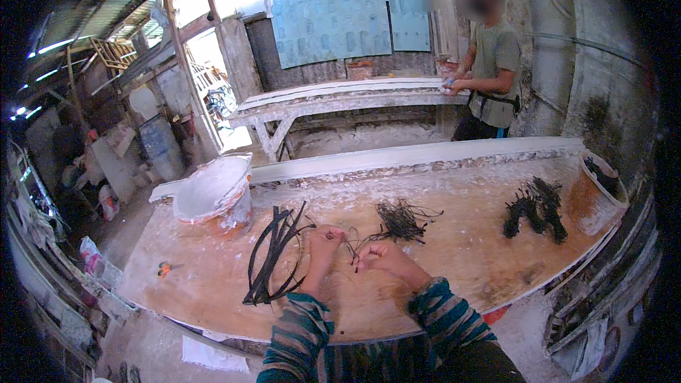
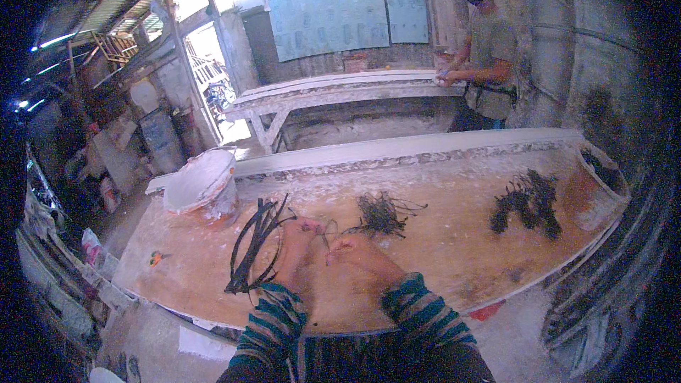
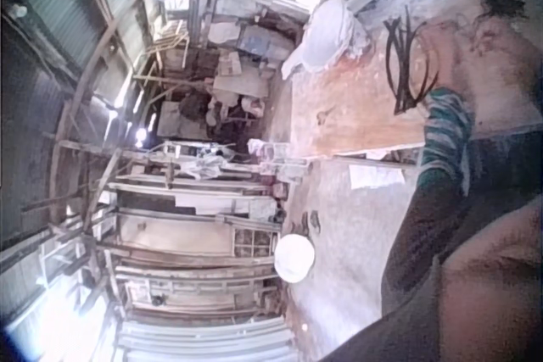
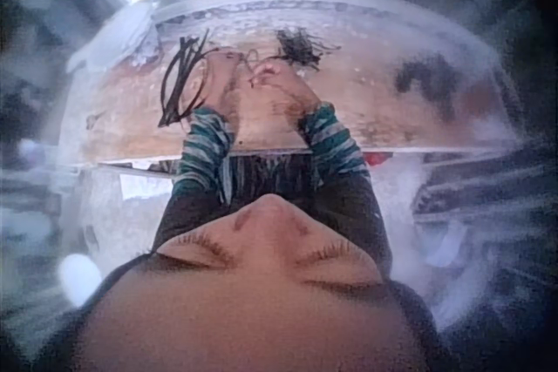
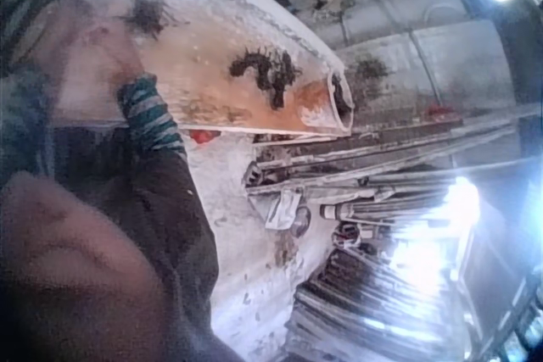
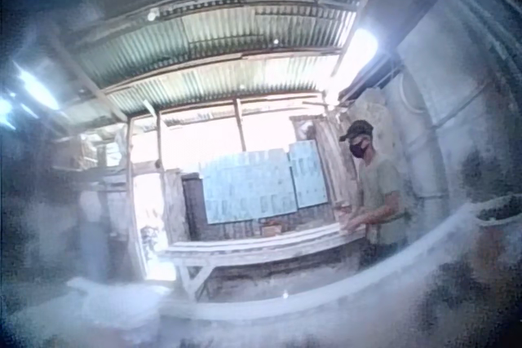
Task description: The person repeatedly picks up, inspects, and separates thin black cable-like strips on a workbench. The hands handle the strips one at a time, occasionally twisting or folding them, and placing them into small piles. A second person works at a separate bench in the background.
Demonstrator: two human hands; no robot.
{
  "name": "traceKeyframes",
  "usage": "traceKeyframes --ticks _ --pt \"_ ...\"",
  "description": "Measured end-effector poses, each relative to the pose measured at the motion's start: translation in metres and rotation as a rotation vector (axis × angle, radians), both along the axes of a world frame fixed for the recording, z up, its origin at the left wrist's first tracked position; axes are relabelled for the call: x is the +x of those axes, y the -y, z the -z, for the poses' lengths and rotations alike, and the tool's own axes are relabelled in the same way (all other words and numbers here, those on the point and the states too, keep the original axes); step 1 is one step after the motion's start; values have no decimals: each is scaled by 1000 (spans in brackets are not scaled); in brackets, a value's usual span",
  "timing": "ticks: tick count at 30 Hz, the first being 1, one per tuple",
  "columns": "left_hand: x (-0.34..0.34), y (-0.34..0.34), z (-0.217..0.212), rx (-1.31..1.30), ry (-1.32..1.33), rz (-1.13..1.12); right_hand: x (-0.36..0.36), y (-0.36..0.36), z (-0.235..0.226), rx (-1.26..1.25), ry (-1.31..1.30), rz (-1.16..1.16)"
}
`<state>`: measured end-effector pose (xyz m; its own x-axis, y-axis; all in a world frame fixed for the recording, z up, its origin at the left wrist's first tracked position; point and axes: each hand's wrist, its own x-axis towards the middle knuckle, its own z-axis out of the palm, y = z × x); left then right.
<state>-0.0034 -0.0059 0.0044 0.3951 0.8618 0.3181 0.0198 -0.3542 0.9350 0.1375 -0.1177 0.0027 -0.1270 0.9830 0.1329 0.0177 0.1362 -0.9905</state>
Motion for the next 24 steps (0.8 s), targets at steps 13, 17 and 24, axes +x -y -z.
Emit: traceKeyframes --ticks 13,17,24 --pt "9 27 -7 -184 -68 390 14 -2 -12 158 90 629" --pt "16 46 -9 3 -51 567 29 -11 9 299 347 878" --pt "19 75 -28 29 -40 765 42 -11 6 429 420 960"
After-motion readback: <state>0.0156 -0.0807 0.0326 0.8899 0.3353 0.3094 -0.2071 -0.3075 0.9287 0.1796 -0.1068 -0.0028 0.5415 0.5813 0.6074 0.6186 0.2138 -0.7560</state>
